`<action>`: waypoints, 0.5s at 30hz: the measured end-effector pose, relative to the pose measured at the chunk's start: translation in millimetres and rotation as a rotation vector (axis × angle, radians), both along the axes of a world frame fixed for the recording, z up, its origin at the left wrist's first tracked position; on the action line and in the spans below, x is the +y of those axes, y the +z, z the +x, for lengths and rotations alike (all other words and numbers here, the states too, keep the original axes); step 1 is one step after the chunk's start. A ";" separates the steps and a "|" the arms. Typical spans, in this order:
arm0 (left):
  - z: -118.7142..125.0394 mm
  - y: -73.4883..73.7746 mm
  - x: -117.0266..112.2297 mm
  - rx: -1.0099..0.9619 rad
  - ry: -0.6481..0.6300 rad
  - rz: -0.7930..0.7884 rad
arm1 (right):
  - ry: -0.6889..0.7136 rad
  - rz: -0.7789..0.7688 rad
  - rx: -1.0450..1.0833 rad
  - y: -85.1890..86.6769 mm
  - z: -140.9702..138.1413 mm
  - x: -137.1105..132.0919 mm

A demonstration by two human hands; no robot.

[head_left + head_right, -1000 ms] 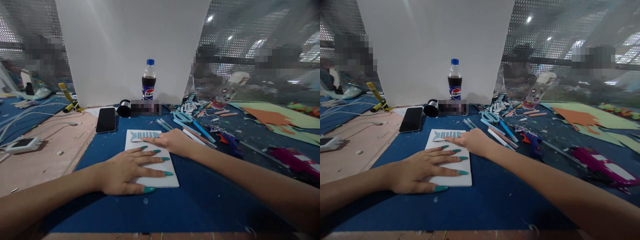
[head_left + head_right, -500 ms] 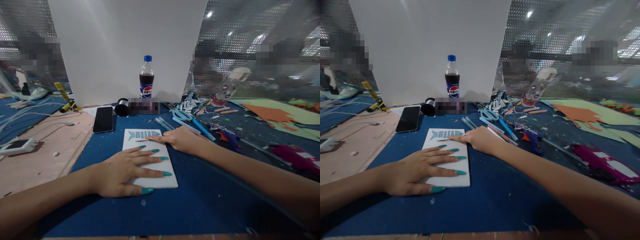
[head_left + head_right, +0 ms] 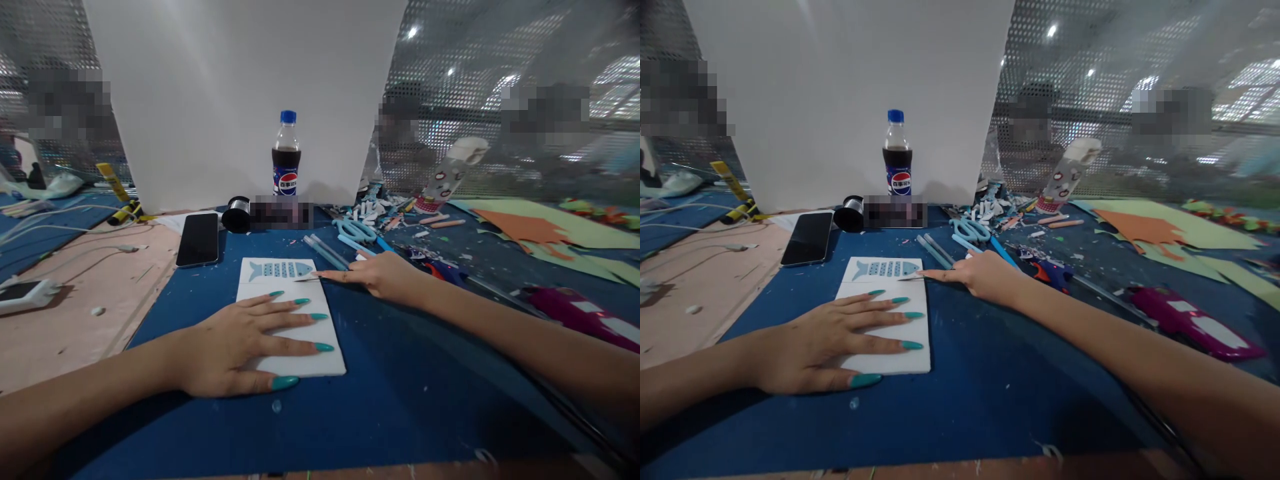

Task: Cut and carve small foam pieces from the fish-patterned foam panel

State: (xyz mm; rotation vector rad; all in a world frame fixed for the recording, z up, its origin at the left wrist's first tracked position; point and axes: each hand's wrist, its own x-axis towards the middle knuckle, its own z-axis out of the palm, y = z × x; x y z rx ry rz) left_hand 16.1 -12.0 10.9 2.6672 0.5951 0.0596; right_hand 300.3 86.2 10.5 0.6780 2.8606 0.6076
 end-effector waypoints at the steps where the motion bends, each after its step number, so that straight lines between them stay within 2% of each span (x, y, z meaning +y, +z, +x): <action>1: 0.0 0.0 -0.2 -0.001 0.001 -0.001 | -0.009 -0.007 -0.007 0.2 2.5 0.0; 7: -0.8 -0.2 -0.7 0.014 -0.005 0.010 | -0.073 -0.126 0.010 7.2 16.0 -2.5; 10: -1.4 -1.0 -0.3 0.013 -0.014 0.020 | -0.135 -0.167 0.003 13.5 31.4 -3.6; 13: -1.7 -2.3 0.1 -0.009 -0.027 0.036 | -0.247 -0.110 -0.009 16.8 56.2 -4.8; 15: -1.6 -2.8 0.0 -0.006 -0.034 0.045 | -0.262 -0.067 -0.006 17.9 71.7 -8.6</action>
